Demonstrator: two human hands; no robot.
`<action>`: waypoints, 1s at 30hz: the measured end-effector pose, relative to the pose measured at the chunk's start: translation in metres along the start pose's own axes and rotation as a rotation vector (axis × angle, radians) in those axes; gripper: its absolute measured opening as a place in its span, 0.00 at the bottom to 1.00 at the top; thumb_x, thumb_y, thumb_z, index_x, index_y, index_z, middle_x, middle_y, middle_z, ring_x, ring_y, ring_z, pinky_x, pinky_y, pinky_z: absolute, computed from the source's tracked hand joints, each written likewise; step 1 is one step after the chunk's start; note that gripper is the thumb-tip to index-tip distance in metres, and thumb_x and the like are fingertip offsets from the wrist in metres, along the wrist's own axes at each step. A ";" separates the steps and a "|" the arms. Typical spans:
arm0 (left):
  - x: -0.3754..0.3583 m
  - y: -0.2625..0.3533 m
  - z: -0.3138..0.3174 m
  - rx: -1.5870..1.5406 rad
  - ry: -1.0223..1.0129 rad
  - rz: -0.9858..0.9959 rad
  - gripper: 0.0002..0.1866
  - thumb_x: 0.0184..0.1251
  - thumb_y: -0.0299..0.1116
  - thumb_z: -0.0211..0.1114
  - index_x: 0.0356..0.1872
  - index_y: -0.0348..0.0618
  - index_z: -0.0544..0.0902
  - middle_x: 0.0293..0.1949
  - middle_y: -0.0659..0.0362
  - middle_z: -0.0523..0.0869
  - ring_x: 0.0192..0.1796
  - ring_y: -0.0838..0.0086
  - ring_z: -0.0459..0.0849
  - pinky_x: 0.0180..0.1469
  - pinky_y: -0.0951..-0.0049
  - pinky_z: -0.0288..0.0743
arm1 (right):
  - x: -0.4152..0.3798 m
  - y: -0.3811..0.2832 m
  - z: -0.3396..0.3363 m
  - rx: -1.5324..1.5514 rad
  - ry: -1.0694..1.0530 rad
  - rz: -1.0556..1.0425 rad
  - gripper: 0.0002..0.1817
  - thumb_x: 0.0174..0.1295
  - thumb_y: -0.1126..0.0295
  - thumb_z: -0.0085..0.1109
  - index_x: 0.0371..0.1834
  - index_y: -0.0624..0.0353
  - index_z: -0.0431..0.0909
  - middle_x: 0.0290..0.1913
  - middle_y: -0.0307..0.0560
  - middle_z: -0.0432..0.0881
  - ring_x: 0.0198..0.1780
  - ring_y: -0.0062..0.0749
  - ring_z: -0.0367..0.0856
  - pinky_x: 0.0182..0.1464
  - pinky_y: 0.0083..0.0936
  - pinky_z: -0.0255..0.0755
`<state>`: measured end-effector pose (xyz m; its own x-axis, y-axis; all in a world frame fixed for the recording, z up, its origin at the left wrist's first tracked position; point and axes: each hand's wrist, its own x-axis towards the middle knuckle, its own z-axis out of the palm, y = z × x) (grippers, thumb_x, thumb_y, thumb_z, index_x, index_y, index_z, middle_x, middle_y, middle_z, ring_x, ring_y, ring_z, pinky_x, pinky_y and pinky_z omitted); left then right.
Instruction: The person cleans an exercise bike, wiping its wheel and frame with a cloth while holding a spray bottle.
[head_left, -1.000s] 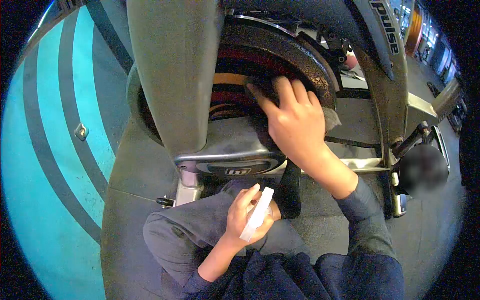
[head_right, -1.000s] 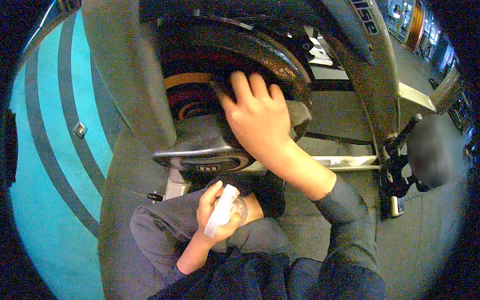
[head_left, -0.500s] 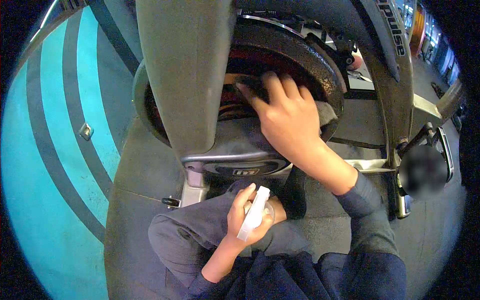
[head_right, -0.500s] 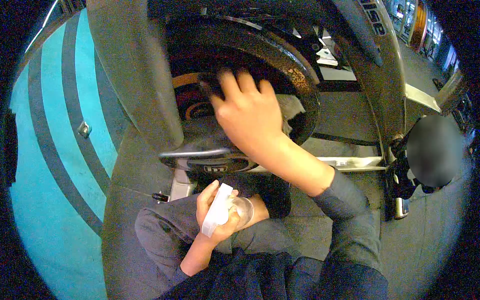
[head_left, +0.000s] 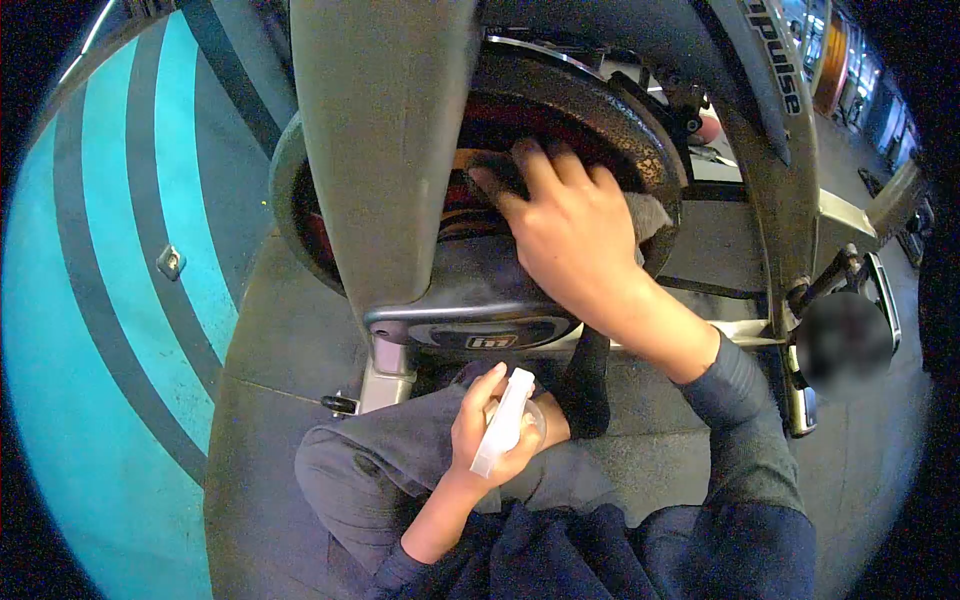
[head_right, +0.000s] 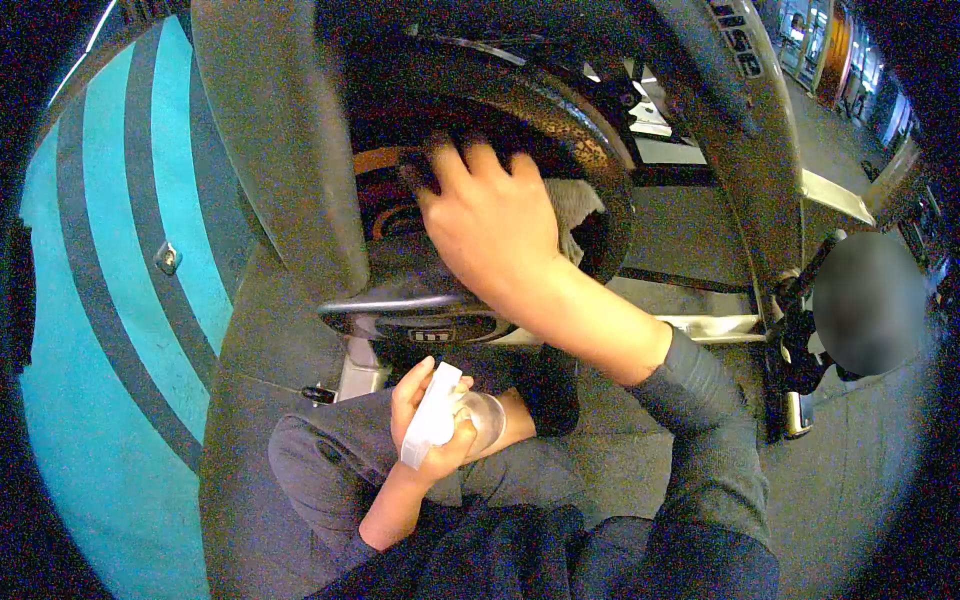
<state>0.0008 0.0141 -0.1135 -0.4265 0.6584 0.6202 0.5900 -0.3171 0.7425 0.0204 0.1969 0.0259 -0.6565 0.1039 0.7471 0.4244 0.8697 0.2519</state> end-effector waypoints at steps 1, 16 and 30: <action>0.000 0.001 0.000 -0.012 -0.002 0.000 0.38 0.49 0.24 0.62 0.64 0.34 0.58 0.46 0.46 0.81 0.47 0.65 0.82 0.51 0.66 0.76 | 0.004 0.003 -0.003 -0.026 0.031 0.003 0.21 0.51 0.69 0.52 0.49 0.41 0.82 0.45 0.45 0.77 0.41 0.37 0.76 0.35 0.28 0.71; -0.004 0.000 -0.001 0.091 -0.010 0.031 0.38 0.48 0.22 0.63 0.64 0.33 0.58 0.45 0.45 0.81 0.46 0.64 0.82 0.51 0.66 0.76 | 0.011 -0.002 -0.009 0.000 -0.040 0.063 0.21 0.51 0.69 0.53 0.49 0.42 0.83 0.44 0.46 0.78 0.41 0.38 0.77 0.37 0.33 0.72; -0.002 0.002 0.000 0.068 -0.012 0.018 0.37 0.50 0.23 0.63 0.64 0.33 0.59 0.45 0.46 0.81 0.46 0.65 0.82 0.51 0.67 0.77 | -0.002 -0.009 0.000 0.054 -0.076 0.077 0.19 0.49 0.70 0.54 0.45 0.43 0.84 0.44 0.49 0.79 0.41 0.39 0.78 0.37 0.34 0.74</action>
<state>0.0023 0.0124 -0.1133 -0.4076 0.6609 0.6302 0.6429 -0.2825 0.7120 0.0178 0.1885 0.0216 -0.6692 0.2063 0.7139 0.4431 0.8820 0.1605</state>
